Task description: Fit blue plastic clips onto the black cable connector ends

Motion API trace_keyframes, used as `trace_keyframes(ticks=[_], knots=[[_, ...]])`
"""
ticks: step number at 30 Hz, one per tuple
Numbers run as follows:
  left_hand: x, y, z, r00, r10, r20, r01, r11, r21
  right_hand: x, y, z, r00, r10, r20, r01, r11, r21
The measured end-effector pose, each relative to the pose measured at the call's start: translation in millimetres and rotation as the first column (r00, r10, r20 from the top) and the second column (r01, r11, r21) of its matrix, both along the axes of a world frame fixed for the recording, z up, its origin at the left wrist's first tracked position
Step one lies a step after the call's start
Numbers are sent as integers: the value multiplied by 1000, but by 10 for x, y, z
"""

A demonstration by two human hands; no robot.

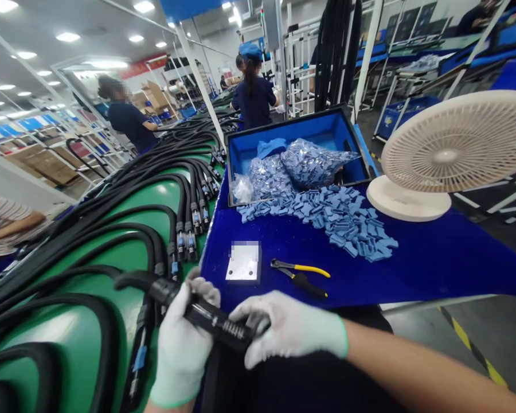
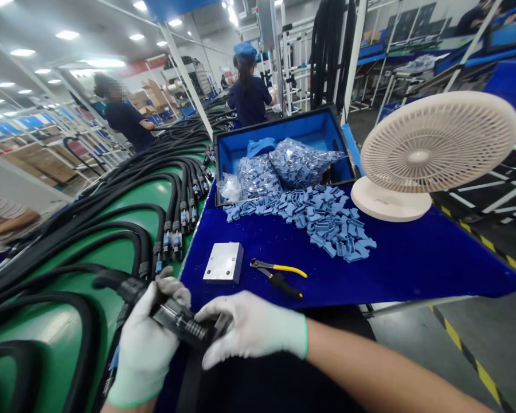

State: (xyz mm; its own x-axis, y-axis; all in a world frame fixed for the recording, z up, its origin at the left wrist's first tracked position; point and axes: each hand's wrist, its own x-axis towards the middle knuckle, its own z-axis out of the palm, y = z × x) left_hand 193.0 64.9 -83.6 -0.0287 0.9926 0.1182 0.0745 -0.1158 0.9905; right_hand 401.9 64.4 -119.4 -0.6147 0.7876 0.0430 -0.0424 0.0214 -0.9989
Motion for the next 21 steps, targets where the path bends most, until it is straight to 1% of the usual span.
trace_keyframes(ticks=[1, 2, 3, 4, 6, 7, 9, 11, 14, 17, 21], knots=[[-32, 73, 20, 974, 44, 224, -33, 998, -55, 106, 204, 25, 979, -9, 206, -25, 986, 164], [-60, 150, 45, 915, 78, 395, -38, 993, -108, 230, 449, 53, 875, -217, 433, 61, 936, 346], [-79, 229, 73, 867, 93, 490, -25, 989, -143, 360, 717, 78, 643, -438, 628, 116, 866, 486], [-89, 310, 101, 856, 84, 509, -9, 989, -148, 481, 985, 97, 517, -511, 686, 143, 842, 519], [-76, 480, 151, 895, 26, 445, 24, 994, -107, 663, 1451, 97, 368, -564, 739, 150, 820, 552], [-55, 569, 174, 916, -12, 400, 44, 997, -71, 714, 1623, 76, 320, -570, 757, 143, 818, 556], [1, 751, 213, 948, -70, 312, 69, 998, 12, 745, 1834, -3, 249, -574, 780, 108, 817, 567], [63, 924, 237, 969, -90, 231, 71, 994, 88, 726, 1904, -101, 219, -570, 792, 65, 819, 571], [135, 1111, 221, 985, -80, 153, 57, 987, 150, 714, 1890, -213, 236, -551, 801, 7, 825, 565], [172, 1178, 147, 989, -83, 124, 64, 987, 148, 765, 1833, -250, 308, -527, 792, -25, 828, 560], [192, 1164, 43, 992, -86, 97, 73, 990, 123, 844, 1709, -191, 467, -481, 742, -15, 835, 550]])
